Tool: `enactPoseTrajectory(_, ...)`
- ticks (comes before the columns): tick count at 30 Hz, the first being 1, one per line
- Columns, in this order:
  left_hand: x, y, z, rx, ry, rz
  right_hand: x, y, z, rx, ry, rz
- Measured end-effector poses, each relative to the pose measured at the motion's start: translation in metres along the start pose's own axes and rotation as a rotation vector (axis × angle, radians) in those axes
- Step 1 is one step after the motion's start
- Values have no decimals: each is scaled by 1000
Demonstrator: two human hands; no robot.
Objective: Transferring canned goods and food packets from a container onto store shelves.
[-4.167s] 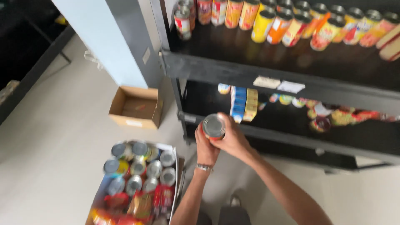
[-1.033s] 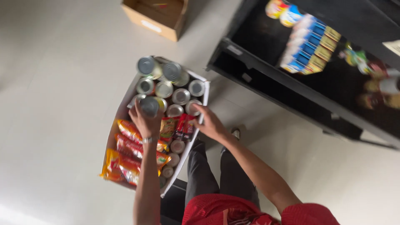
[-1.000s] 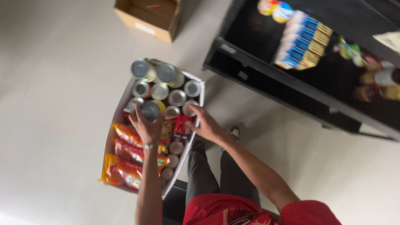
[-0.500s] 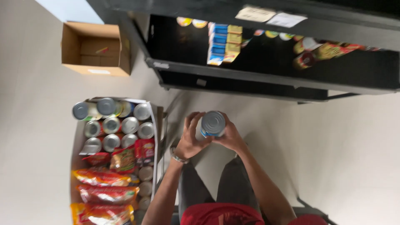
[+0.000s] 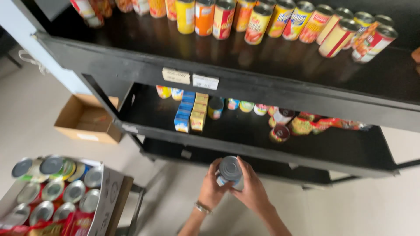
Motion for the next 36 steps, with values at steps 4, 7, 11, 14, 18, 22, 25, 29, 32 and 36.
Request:
enactPoseTrajectory(4, 30, 18, 5, 186, 102, -121, 12, 12, -56, -32, 74, -109)
enactPoseTrajectory(7, 58, 22, 8, 281, 249, -148, 31, 25, -90, 118, 44, -149)
enactPoseTrajectory(11, 89, 23, 7, 376, 489, -85, 54, 34, -119, 213, -66, -192)
enactPoseTrajectory(14, 123, 16, 12, 430, 624, -30, 77, 37, -131, 147, -183, -210)
enactPoseTrajectory(18, 196, 15, 55, 693, 656, -52, 119, 56, -177, 142, -159, -176)
enactPoseTrajectory(22, 252, 34, 71, 1098, 655, -24, 162, 96, -260, 116, -64, -163)
enactPoseTrajectory(25, 316, 45, 148, 1423, 450, 127, 183, 120, -290, 32, 8, -149)
enactPoseTrajectory(29, 359, 56, 161, 1617, 442, 88, 212, 143, -316, 124, 89, -159)
enactPoseTrajectory(32, 377, 54, 168, 1689, 282, 189, 234, 153, -320, 137, 20, -187)
enactPoseTrajectory(36, 438, 51, 221, 1655, 439, 40, 258, 174, -349, 204, 5, -148)
Point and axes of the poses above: each hand's wrist, its own x-axis towards the middle knuckle, its own y-axis out of the palm, z = x × y, the point moved 7 cm from there along x, towards the middle knuckle, and after that the axes turned 7 degrees about -z, right-handed, at the moved point
